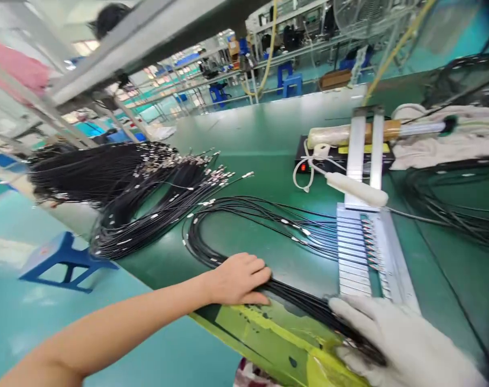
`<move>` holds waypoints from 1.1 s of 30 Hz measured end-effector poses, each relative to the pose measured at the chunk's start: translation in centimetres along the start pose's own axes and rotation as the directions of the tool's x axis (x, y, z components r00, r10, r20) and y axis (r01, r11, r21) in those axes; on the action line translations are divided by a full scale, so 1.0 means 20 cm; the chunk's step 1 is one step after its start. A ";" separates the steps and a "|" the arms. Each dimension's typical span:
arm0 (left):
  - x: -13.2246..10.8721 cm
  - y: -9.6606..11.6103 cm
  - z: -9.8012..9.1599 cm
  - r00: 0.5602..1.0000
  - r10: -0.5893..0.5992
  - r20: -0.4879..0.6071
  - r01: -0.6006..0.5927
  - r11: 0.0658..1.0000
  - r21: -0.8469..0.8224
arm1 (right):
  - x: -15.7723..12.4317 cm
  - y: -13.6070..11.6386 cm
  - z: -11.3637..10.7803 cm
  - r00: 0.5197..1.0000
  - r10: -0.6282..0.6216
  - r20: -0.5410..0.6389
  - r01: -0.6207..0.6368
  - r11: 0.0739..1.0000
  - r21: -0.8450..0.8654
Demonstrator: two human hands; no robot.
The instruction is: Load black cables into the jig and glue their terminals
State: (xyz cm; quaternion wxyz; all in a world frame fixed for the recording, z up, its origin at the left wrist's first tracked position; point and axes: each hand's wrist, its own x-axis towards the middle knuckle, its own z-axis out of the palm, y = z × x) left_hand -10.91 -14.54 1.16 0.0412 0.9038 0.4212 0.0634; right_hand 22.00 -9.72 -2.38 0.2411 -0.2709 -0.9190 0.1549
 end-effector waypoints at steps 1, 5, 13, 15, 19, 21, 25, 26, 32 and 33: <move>-0.02 -0.02 0.00 0.999 -0.040 -0.007 0.039 0.999 -0.038 | -0.01 0.00 -0.02 0.999 0.012 0.033 -0.011 0.999 -0.047; -0.06 -0.03 -0.06 0.950 -0.299 0.091 0.310 0.869 -0.385 | 0.00 0.07 -0.11 0.961 0.278 -0.014 -0.277 0.955 -0.104; 0.03 -0.11 -0.18 0.815 -0.520 0.256 0.522 0.466 -0.715 | 0.01 0.20 -0.22 0.871 0.481 -0.100 -0.459 0.869 0.183; 0.05 -0.11 -0.17 0.807 -0.526 0.267 0.531 0.450 -0.718 | 0.01 0.20 -0.23 0.866 0.488 -0.112 -0.458 0.862 0.216; 0.13 -0.06 -0.09 0.860 -0.505 0.077 0.475 0.735 -0.485 | 0.02 0.22 -0.23 0.864 0.483 -0.140 -0.445 0.864 0.234; 0.21 0.01 -0.03 0.902 -0.431 -0.002 0.400 0.839 -0.369 | 0.03 0.23 -0.23 0.866 0.480 -0.138 -0.441 0.866 0.237; 0.40 0.14 0.07 0.975 -0.221 -0.024 0.197 0.908 -0.369 | 0.06 0.24 -0.24 0.878 0.461 -0.127 -0.421 0.871 0.252; 0.44 0.16 0.08 0.983 -0.180 -0.024 0.158 0.911 -0.381 | 0.07 0.24 -0.25 0.882 0.454 -0.127 -0.413 0.874 0.255; 0.55 0.15 0.10 0.986 -0.141 -0.093 0.079 0.870 -0.487 | 0.06 0.31 -0.24 0.835 0.517 -0.187 -0.458 0.843 0.283; 0.56 0.13 0.10 0.985 -0.125 -0.120 0.055 0.883 -0.466 | 0.05 0.32 -0.24 0.823 0.534 -0.195 -0.470 0.832 0.296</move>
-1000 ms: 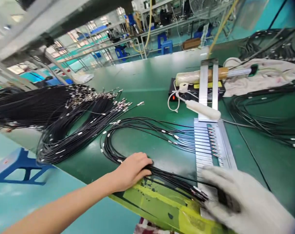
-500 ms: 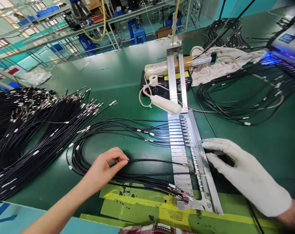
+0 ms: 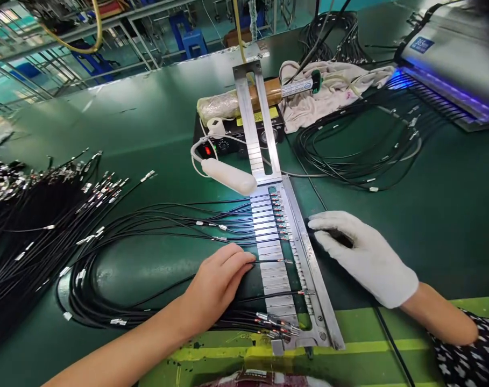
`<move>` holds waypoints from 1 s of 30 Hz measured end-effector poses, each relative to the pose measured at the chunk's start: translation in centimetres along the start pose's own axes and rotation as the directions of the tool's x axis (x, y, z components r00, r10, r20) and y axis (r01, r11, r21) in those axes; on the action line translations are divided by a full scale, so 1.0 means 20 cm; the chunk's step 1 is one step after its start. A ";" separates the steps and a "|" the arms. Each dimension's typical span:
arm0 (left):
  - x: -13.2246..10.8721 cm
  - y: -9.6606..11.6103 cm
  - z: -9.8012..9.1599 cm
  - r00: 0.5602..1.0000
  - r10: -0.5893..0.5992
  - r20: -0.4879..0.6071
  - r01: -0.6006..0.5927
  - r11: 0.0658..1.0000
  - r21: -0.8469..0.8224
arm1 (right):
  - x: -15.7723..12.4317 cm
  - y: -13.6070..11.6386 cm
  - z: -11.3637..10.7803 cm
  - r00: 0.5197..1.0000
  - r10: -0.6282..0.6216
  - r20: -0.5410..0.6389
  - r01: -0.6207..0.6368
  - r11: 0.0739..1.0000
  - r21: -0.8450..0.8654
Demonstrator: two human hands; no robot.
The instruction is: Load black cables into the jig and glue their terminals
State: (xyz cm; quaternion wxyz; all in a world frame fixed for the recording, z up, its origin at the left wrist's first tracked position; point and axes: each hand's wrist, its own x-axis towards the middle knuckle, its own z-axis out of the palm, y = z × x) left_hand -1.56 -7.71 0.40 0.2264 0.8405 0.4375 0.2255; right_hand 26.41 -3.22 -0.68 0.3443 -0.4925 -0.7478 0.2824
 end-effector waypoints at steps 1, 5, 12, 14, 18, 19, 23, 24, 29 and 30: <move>0.01 -0.01 -0.01 0.999 0.034 -0.005 -0.034 0.999 0.038 | 0.00 0.01 0.00 1.000 0.013 -0.004 -0.013 1.000 0.012; 0.09 -0.05 -0.04 0.984 0.146 0.105 -0.165 0.966 0.200 | 0.01 0.02 0.01 0.999 0.024 0.021 -0.025 0.999 0.042; 0.20 -0.07 -0.10 0.940 0.213 0.266 -0.279 0.929 0.243 | 0.03 0.02 0.01 0.998 0.038 0.049 -0.040 0.998 0.045; 0.20 -0.08 -0.11 0.930 0.248 0.272 -0.315 0.920 0.235 | 0.03 0.02 0.01 0.998 0.035 0.058 -0.037 0.998 0.046; 0.19 -0.09 -0.11 0.918 0.281 0.281 -0.348 0.908 0.232 | 0.03 0.02 0.01 0.997 0.038 0.061 -0.040 0.998 0.046; 0.19 -0.09 -0.11 0.920 0.277 0.275 -0.343 0.911 0.230 | 0.03 0.02 0.01 0.997 0.040 0.061 -0.043 0.998 0.047; 0.18 -0.10 -0.08 0.946 0.222 0.236 -0.258 0.957 0.133 | 0.03 0.02 0.01 0.998 0.035 0.061 -0.037 0.999 0.038; 0.18 -0.10 -0.08 0.952 0.205 0.226 -0.233 0.967 0.106 | 0.03 0.02 0.01 0.998 0.030 0.063 -0.032 0.999 0.033; 0.17 -0.09 -0.06 0.964 0.199 0.176 -0.220 0.969 0.109 | 0.03 0.03 0.02 0.998 0.007 0.059 -0.007 1.000 0.001; 0.17 -0.08 -0.06 0.961 0.217 0.170 -0.242 0.960 0.142 | 0.02 0.03 0.02 0.998 0.006 0.058 -0.006 1.000 -0.002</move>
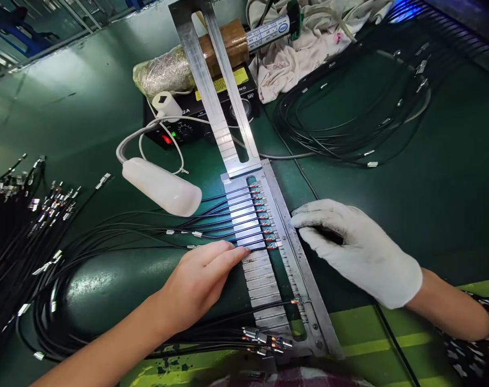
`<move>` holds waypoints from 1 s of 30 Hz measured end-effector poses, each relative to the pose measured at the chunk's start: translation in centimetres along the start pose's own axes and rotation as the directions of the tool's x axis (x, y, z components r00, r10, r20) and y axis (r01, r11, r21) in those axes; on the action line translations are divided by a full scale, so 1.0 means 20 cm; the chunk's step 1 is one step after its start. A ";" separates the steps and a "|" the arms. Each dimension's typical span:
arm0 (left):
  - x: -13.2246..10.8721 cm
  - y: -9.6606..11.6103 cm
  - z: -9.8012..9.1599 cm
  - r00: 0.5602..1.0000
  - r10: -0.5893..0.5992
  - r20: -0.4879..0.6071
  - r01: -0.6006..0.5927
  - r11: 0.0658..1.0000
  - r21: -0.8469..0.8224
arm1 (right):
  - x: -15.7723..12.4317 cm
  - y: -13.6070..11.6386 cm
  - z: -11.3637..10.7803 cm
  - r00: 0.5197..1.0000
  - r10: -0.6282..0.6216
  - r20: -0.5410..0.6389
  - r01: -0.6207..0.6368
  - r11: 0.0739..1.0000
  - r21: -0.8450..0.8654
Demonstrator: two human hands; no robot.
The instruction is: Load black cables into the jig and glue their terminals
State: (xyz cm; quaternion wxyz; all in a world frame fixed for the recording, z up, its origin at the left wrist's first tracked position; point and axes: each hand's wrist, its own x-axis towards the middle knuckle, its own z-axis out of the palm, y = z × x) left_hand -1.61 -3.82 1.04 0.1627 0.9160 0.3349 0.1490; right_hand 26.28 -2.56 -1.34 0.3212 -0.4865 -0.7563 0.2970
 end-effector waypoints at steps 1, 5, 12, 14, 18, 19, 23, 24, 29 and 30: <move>0.00 0.01 0.00 1.000 0.023 -0.004 -0.023 0.999 0.049 | 0.00 0.00 0.00 1.000 0.000 0.000 0.000 1.000 0.001; 0.02 0.04 -0.01 0.998 0.069 0.011 -0.070 0.985 0.156 | 0.00 0.00 0.00 1.000 -0.006 0.003 0.006 1.000 0.012; -0.05 0.04 0.04 0.996 -0.083 -0.027 0.085 0.993 0.079 | 0.02 -0.01 -0.01 1.000 0.007 0.029 -0.007 1.000 0.009; -0.08 0.05 0.05 0.994 -0.106 -0.033 0.110 0.980 0.166 | 0.02 -0.01 -0.01 0.999 0.005 0.035 -0.005 1.000 0.011; -0.06 0.08 0.05 0.999 -0.046 -0.012 0.047 0.985 0.166 | 0.03 0.01 -0.01 0.999 -0.003 0.048 0.002 1.000 0.027; -0.03 0.09 0.05 0.999 -0.027 -0.024 0.031 0.983 0.179 | 0.03 0.01 0.00 0.999 -0.003 0.047 0.001 1.000 0.031; 0.11 0.09 0.09 0.994 0.101 -0.040 -0.082 0.939 0.334 | 0.01 0.03 0.00 0.999 -0.044 0.023 0.043 0.999 0.034; 0.13 0.09 0.10 0.991 0.132 -0.030 -0.111 0.920 0.377 | 0.01 0.03 0.00 0.998 -0.058 0.013 0.058 0.998 0.027; 0.09 0.15 0.08 0.998 0.052 -0.021 -0.039 0.914 0.403 | -0.06 0.01 -0.01 0.993 -0.109 -0.037 0.108 0.994 -0.021; 0.05 0.18 0.07 1.000 -0.022 -0.009 0.024 0.954 0.299 | -0.07 0.01 -0.01 0.993 -0.109 -0.040 0.108 0.994 -0.024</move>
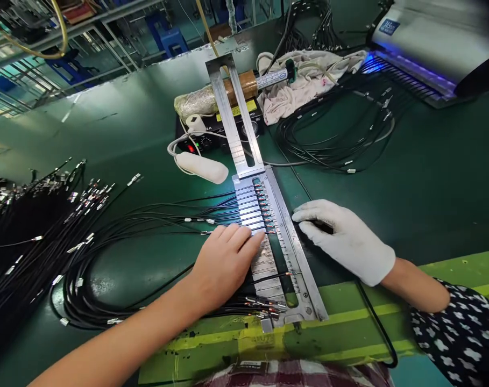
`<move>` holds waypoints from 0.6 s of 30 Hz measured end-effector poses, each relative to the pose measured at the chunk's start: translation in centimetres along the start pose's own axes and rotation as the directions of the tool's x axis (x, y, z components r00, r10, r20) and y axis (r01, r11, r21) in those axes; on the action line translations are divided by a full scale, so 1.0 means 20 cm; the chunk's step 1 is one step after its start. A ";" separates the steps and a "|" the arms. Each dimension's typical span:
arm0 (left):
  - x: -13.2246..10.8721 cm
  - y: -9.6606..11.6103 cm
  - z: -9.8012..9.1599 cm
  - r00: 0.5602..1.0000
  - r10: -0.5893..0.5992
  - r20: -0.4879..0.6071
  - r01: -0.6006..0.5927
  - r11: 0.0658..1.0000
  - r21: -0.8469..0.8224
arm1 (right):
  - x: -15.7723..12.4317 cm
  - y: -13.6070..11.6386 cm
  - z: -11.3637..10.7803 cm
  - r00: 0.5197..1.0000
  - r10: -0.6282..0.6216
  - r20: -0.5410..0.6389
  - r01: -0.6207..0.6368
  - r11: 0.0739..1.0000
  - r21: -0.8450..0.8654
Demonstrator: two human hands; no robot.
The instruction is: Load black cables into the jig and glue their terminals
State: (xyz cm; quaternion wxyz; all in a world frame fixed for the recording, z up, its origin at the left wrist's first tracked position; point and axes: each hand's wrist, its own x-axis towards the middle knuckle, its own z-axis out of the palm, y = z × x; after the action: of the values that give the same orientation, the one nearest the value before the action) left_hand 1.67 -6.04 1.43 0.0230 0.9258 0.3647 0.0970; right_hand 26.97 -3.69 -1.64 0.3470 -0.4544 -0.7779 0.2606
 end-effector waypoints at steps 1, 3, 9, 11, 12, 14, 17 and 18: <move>-0.04 0.03 -0.02 0.996 -0.068 0.054 0.076 0.987 -0.142 | -0.01 0.00 0.00 1.000 0.004 -0.001 -0.004 1.000 -0.002; -0.12 0.08 -0.05 0.966 -0.181 0.183 0.242 0.884 -0.401 | -0.01 -0.01 0.00 1.000 0.017 0.006 -0.017 1.000 -0.003; -0.18 0.12 -0.07 0.926 -0.323 0.194 0.371 0.695 -0.616 | 0.00 -0.01 0.00 0.997 0.066 0.033 -0.066 0.998 0.004; -0.16 0.09 -0.06 0.931 -0.355 0.087 0.337 0.739 -0.583 | 0.00 -0.01 0.00 0.996 0.076 0.041 -0.076 0.997 0.010; -0.15 0.06 -0.06 0.933 -0.360 0.021 0.314 0.781 -0.539 | 0.00 -0.01 0.00 0.996 0.080 0.041 -0.081 0.997 0.011; -0.13 0.02 -0.04 0.939 -0.332 -0.095 0.266 0.871 -0.412 | 0.00 -0.01 0.00 0.995 0.092 0.037 -0.093 0.996 0.015; -0.12 -0.02 0.00 0.951 -0.272 -0.145 0.227 0.937 -0.266 | 0.01 -0.02 0.00 0.993 0.112 0.040 -0.113 0.993 0.020; -0.12 -0.03 0.01 0.955 -0.262 -0.139 0.222 0.943 -0.249 | 0.01 -0.02 0.00 0.992 0.118 0.044 -0.119 0.993 0.020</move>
State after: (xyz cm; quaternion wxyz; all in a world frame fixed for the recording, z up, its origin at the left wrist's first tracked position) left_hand -0.35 -7.19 0.71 0.1109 0.8531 0.4629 0.2135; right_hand 26.67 -3.66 -1.35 0.3194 -0.4899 -0.7539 0.2993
